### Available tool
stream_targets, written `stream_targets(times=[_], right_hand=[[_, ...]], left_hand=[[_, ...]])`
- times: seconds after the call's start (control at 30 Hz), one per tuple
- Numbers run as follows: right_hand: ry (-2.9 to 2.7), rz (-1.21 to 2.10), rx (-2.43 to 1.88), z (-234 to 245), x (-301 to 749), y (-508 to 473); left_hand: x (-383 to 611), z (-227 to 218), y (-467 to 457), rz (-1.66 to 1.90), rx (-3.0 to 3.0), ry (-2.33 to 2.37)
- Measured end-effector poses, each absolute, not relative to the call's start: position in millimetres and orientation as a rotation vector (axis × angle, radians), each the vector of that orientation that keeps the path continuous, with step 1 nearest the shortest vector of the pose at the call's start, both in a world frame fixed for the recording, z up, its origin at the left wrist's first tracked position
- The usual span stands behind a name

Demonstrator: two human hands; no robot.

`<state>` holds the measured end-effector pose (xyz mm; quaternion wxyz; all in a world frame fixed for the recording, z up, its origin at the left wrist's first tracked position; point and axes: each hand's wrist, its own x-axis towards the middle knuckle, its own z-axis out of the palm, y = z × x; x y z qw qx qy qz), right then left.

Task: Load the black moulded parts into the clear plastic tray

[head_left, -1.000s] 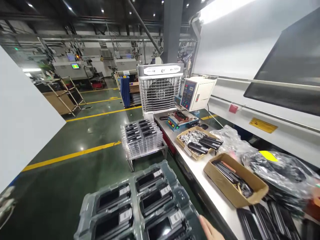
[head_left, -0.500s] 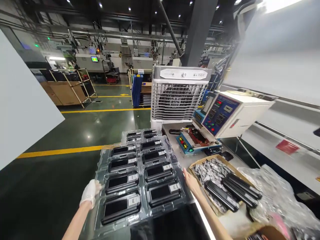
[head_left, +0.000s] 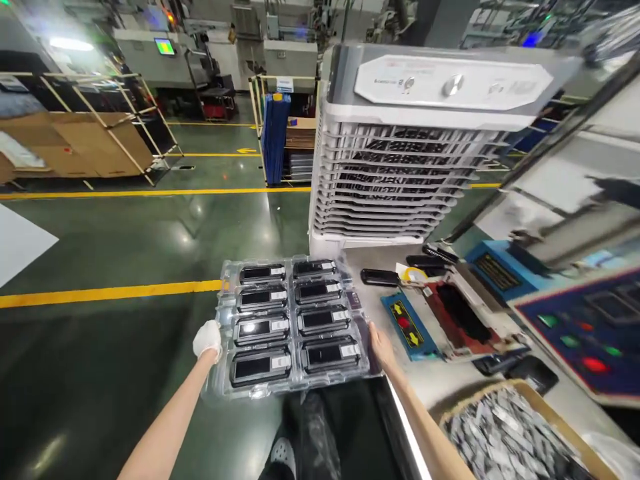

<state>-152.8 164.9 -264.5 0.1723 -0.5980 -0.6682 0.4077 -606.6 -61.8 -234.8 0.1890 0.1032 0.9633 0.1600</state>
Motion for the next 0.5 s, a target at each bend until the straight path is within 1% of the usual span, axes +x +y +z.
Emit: stream_targets(times=[0.1, 0.2, 0.3, 0.5], right_hand=[[-1.903, 1.184, -1.694, -295.0, -158.6, 188.0], [-1.898, 1.225, -1.715, -313.6, -158.2, 201.2], [-1.894, 1.267, -1.734, -320.5, -158.1, 206.2], [-1.912, 1.281, -1.733, -321.1, -162.7, 190.8]], left_hand=[[-608.4, -250.4, -38.9, 0.423, 0.251, 2.687], [-607.3, -263.7, -27.2, 0.347, 0.239, 2.687], [-608.9, -270.0, -24.4, 0.279, 0.205, 2.687], [-618.2, -267.6, -36.6, 0.241, 0.189, 2.735]])
